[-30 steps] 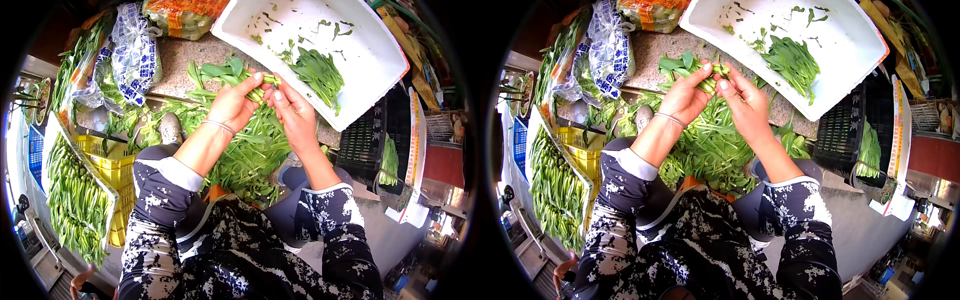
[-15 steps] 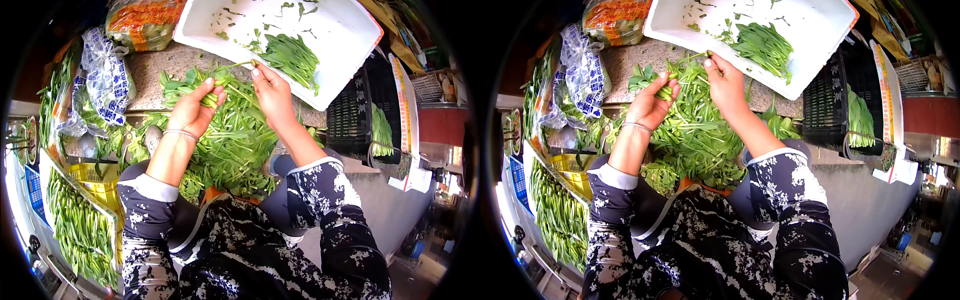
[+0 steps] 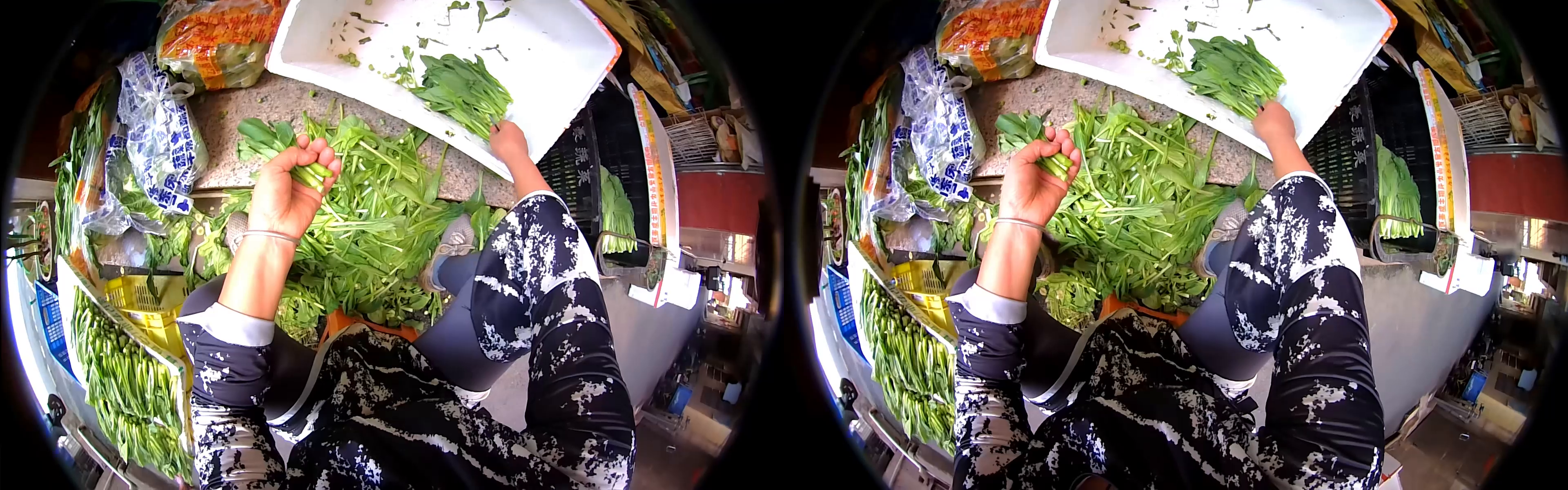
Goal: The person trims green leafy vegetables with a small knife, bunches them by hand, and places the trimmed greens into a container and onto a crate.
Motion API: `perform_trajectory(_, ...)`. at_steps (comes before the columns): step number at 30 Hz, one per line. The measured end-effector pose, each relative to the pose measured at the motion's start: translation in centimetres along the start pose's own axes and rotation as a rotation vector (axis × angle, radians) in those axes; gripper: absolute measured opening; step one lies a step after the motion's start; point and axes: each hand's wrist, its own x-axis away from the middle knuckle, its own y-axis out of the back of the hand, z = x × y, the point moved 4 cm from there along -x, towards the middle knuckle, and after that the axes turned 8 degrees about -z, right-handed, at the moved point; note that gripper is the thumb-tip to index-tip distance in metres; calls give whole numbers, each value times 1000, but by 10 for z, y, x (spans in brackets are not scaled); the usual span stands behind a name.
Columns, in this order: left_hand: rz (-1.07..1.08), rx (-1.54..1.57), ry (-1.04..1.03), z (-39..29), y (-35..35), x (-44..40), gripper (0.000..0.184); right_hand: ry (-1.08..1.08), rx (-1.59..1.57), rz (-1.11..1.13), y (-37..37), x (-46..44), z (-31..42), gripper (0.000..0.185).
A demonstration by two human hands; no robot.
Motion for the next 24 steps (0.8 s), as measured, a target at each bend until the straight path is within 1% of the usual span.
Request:
perform_trajectory(1,-66,-30,-23,0,-4,2,20,-2,27,58,-11,-1,-7,22)
perform_trajectory(7,-70,-71,-29,5,-9,-6,19,-25,30,85,-30,-7,-12,31)
perform_trajectory(8,-76,-76,-20,6,-10,-6,19,-26,28,87,-31,-7,-12,31)
perform_trajectory(9,-69,-72,-19,8,-10,-8,23,-38,32,78,-33,-7,-12,30)
perform_trajectory(11,-60,-75,-16,10,-10,-8,24,-49,36,66,-32,-9,-14,29)
perform_trajectory(13,-47,-81,-17,10,-12,-7,24,-35,102,121,-28,-7,-10,28)
perform_trajectory(17,-71,-65,-35,7,-11,-2,25,-47,136,173,-15,-1,-1,27)
perform_trajectory(19,-107,-65,-32,5,-9,1,20,134,129,65,-9,-7,-2,27)
perform_trajectory(20,-106,-59,-36,3,-9,1,20,140,131,62,-7,-13,-4,27)
perform_trajectory(22,-88,-62,-39,2,-8,1,21,10,-195,223,2,-19,-2,21)
perform_trajectory(23,-70,-64,-34,2,-7,0,21,-166,-466,335,34,7,22,17)
perform_trajectory(24,-67,-57,-39,3,-7,-1,21,-157,-463,332,49,17,31,17)
